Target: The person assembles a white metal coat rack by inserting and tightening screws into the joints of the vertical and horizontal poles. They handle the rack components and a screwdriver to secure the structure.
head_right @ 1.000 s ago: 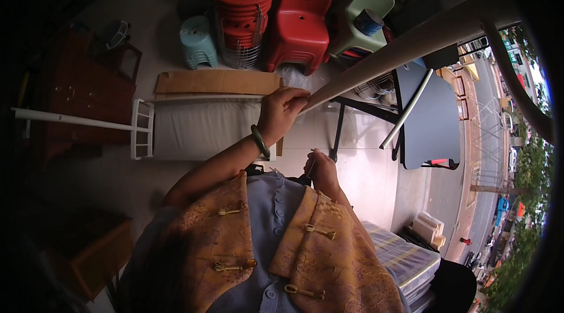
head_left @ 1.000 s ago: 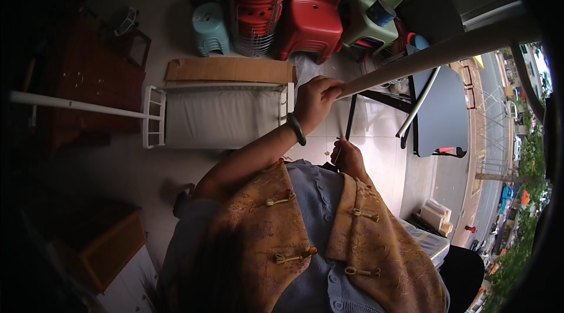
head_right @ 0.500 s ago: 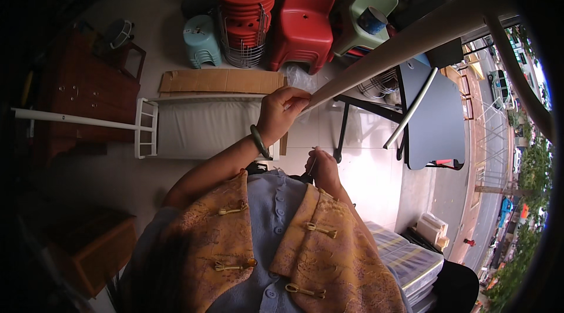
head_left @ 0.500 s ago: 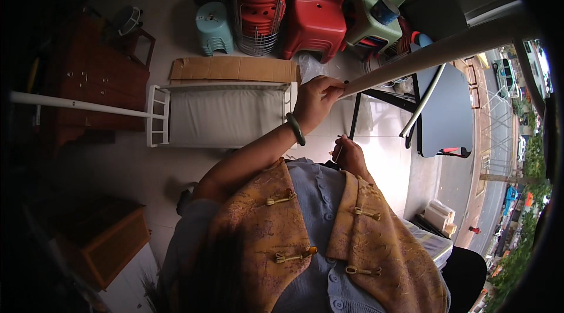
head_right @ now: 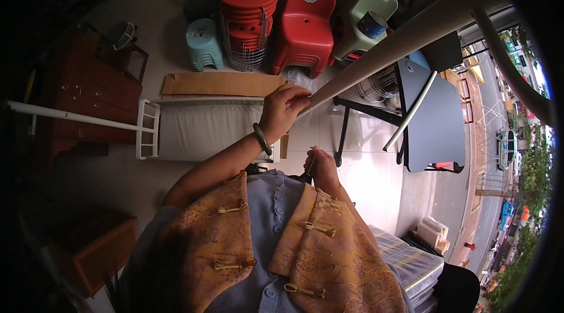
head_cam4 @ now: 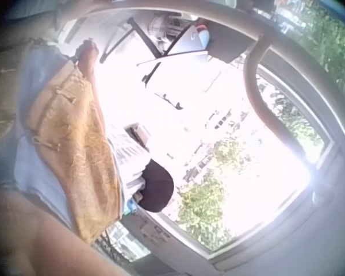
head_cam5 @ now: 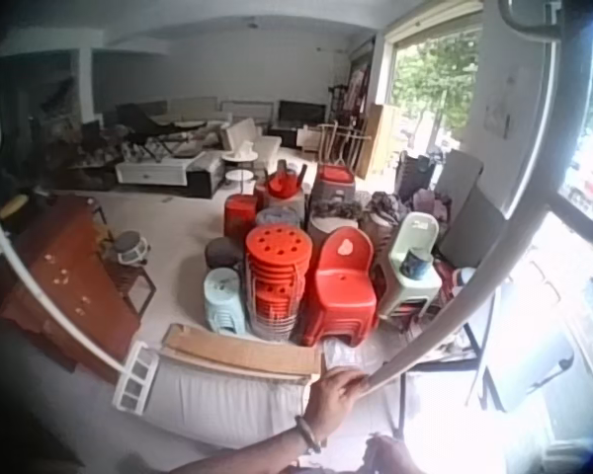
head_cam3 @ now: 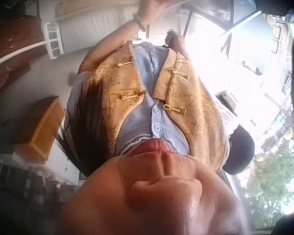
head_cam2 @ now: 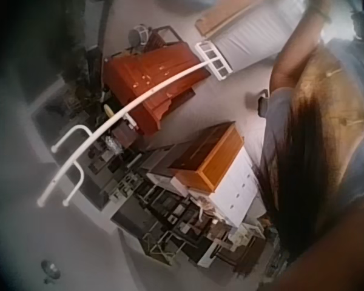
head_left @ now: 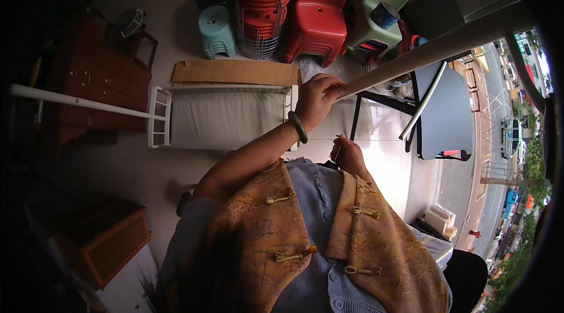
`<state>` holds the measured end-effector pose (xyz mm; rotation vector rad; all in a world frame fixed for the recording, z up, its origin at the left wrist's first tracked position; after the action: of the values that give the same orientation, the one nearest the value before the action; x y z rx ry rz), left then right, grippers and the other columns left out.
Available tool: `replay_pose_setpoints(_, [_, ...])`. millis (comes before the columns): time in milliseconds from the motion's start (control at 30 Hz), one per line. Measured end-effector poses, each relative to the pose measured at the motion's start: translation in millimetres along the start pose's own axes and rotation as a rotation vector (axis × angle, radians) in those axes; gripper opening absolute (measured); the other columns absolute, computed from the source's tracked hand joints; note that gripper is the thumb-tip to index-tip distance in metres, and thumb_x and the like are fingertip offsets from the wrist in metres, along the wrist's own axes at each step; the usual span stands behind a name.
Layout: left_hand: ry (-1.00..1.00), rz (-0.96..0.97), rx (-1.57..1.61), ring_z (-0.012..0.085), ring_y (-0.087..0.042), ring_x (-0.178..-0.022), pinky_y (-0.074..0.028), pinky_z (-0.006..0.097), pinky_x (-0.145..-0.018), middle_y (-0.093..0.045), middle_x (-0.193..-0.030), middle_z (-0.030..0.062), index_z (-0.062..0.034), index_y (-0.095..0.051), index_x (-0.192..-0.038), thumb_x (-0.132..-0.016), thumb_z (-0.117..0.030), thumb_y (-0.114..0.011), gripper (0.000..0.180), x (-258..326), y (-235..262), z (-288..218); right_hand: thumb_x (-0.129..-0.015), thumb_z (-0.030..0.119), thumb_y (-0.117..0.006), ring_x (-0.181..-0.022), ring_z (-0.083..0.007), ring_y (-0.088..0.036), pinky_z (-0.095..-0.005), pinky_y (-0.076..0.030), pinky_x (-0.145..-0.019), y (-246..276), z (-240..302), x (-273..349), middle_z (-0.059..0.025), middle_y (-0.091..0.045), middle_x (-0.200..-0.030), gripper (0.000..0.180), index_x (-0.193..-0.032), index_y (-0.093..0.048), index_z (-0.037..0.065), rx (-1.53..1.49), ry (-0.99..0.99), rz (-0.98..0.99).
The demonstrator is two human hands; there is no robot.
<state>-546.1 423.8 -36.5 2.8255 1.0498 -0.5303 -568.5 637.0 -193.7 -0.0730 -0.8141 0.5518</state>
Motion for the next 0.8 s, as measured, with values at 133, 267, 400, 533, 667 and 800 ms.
replay_pose_setpoints(133, [-0.056,0.001,-0.178,0.0178,-0.062,-0.069,-0.047,0.027,-0.060,-0.063,-0.077,0.0090,-0.0034,-0.066,-0.090,-0.077,-0.005,-0.068,0.013,-0.8,1.0,-8.7,-0.092,0.028,-0.050,-0.054,-0.0181,-0.052,-0.0296,-0.043,-0.051,2.7,0.2,-0.1,-0.0052,-0.053,-0.062,0.026,-0.086,-0.055,0.003,0.009,0.000,-0.014])
replay_pose_setpoints(267, [-0.085,-0.014,-0.163,0.0184,-0.062,-0.067,-0.047,0.027,-0.059,-0.063,-0.075,0.0085,-0.0043,-0.067,-0.089,-0.077,-0.004,-0.067,0.012,0.9,2.3,-13.2,-0.092,0.028,-0.050,-0.054,-0.0182,-0.052,-0.0297,-0.043,-0.051,5.5,-1.1,-0.5,-0.0051,-0.053,-0.062,0.026,-0.086,-0.055,0.003,0.025,-0.003,-0.019])
replay_pose_setpoints(400, [-0.166,-0.039,-0.117,0.0176,-0.062,-0.068,-0.048,0.027,-0.060,-0.063,-0.077,0.0073,-0.0043,-0.067,-0.089,-0.077,-0.002,-0.067,0.013,0.7,2.0,-18.3,-0.091,0.028,-0.050,-0.055,-0.0180,-0.052,-0.0296,-0.043,-0.052,5.9,-1.7,-1.3,-0.0050,-0.053,-0.063,0.026,-0.086,-0.055,0.003,0.046,-0.008,-0.029])
replay_pose_setpoints(533, [-0.087,-0.017,-0.057,0.0160,-0.063,-0.069,-0.049,0.025,-0.061,-0.064,-0.079,0.0064,-0.0042,-0.068,-0.089,-0.076,0.000,-0.066,0.013,0.2,1.2,-11.2,-0.091,0.028,-0.050,-0.055,-0.0178,-0.052,-0.0294,-0.043,-0.052,4.0,-0.3,1.1,-0.0048,-0.052,-0.063,0.026,-0.086,-0.054,0.003,0.043,-0.018,-0.040])
replay_pose_setpoints(667, [-0.085,-0.008,-0.052,0.0150,-0.063,-0.069,-0.049,0.025,-0.061,-0.065,-0.079,0.0061,-0.0037,-0.067,-0.088,-0.077,0.000,-0.066,0.012,-0.1,1.8,-9.7,-0.091,0.028,-0.050,-0.054,-0.0176,-0.051,-0.0294,-0.042,-0.051,3.0,-0.9,0.9,-0.0046,-0.052,-0.063,0.026,-0.086,-0.054,0.003,0.055,-0.017,-0.045])
replay_pose_setpoints(800, [-0.066,0.002,-0.040,0.0142,-0.063,-0.069,-0.049,0.024,-0.061,-0.064,-0.077,0.0064,-0.0032,-0.067,-0.086,-0.077,0.001,-0.066,0.010,-0.6,2.2,-9.1,-0.092,0.028,-0.050,-0.054,-0.0174,-0.051,-0.0295,-0.041,-0.051,1.9,-0.7,2.2,-0.0044,-0.052,-0.062,0.026,-0.085,-0.054,0.003,0.046,-0.029,-0.060])
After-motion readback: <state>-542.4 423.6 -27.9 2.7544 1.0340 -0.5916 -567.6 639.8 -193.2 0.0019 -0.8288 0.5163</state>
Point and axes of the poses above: each hand's wrist, its own x-axis away from the middle knuckle, its own y-axis out of the back of the hand, z = x × y, the point moved 9 cm from there along -x, towards the middle knuckle
